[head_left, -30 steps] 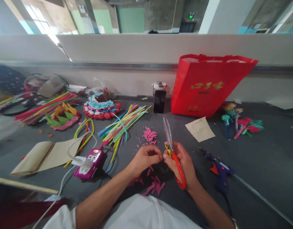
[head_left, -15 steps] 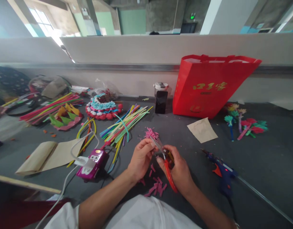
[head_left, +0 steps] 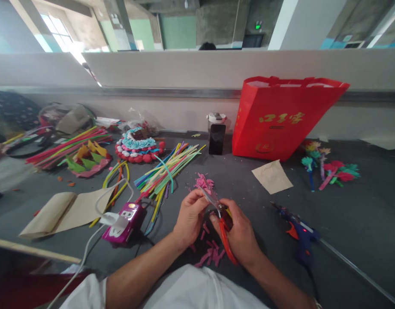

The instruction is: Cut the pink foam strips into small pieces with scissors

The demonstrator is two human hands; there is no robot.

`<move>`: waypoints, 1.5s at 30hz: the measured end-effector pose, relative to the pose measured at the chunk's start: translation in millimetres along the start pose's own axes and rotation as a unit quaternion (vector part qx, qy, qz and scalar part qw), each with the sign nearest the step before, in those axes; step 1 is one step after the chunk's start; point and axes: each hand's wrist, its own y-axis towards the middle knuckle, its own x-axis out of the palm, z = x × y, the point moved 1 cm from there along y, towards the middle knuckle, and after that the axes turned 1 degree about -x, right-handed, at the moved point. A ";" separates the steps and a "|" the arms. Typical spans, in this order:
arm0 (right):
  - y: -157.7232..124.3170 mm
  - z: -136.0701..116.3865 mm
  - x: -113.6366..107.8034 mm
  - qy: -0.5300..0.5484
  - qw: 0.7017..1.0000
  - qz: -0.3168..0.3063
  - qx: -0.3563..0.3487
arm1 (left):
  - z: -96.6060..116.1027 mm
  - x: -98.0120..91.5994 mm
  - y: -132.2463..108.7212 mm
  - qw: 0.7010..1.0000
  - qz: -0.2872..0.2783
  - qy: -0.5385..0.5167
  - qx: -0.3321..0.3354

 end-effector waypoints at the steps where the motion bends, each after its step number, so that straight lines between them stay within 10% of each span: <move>1: -0.3 -0.1 0.1 0.000 1.000 0.000 0.000 | -0.1 0.0 -0.2 1.000 0.001 -0.001 0.000; 45: -1.0 -2.3 1.9 0.003 1.000 -0.011 0.027 | -2.1 -2.2 0.9 1.000 -0.020 -0.020 0.009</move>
